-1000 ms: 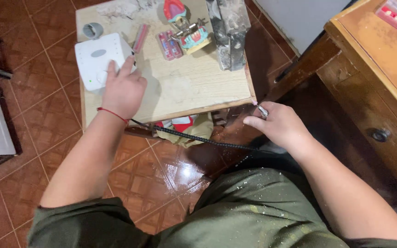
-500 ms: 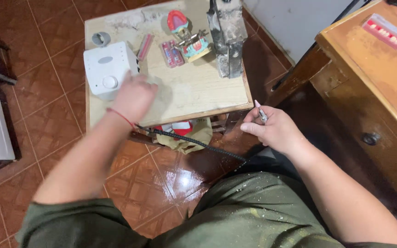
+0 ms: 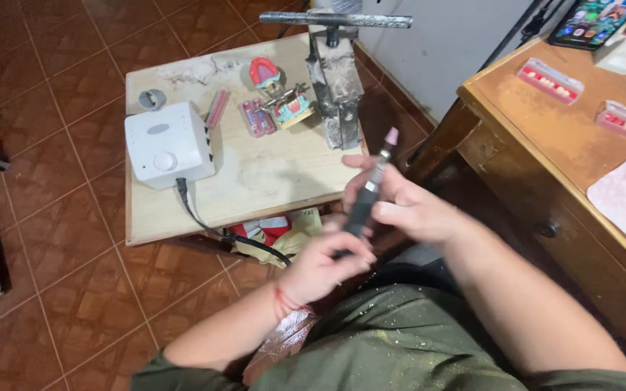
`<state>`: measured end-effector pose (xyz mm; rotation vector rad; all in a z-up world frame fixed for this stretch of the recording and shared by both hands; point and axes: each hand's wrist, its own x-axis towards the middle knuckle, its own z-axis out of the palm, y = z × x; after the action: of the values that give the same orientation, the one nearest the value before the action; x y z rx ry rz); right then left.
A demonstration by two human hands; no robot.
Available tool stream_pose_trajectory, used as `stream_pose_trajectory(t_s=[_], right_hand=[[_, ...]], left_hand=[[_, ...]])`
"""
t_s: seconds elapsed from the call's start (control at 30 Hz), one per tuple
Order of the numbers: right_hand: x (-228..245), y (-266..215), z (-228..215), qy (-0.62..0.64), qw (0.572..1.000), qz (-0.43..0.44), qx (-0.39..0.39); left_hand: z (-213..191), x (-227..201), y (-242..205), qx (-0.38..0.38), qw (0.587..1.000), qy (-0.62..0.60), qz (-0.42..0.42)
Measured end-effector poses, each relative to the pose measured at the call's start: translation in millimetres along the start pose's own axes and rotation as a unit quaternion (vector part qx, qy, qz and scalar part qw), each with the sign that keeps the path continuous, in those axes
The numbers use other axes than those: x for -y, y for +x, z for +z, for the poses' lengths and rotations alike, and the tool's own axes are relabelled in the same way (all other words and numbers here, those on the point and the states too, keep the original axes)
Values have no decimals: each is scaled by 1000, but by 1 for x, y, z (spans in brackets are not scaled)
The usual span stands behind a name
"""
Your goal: The person works on a dental model, using a metal tool to apply pink material to the gum area. They then use a rotary tool to grind a small pink object held in their hands. The person returns to the dental model to continue applying and smoothing the material.
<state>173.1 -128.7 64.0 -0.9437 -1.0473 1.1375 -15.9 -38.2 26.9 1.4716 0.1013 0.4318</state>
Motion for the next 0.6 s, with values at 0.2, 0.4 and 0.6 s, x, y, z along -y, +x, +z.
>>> stream_pose_trajectory(t_s=[0.2, 0.4, 0.6], right_hand=[[-45, -33, -89, -810, 571, 98, -90], [-47, -31, -84, -728, 584, 352, 65], [-17, -28, -63, -677, 678, 280, 54]], left_hand=[[-106, 1, 6, -205, 861, 465, -28], [-189, 79, 4, -297, 687, 657, -93], [-199, 96, 15, -317, 686, 649, -91]])
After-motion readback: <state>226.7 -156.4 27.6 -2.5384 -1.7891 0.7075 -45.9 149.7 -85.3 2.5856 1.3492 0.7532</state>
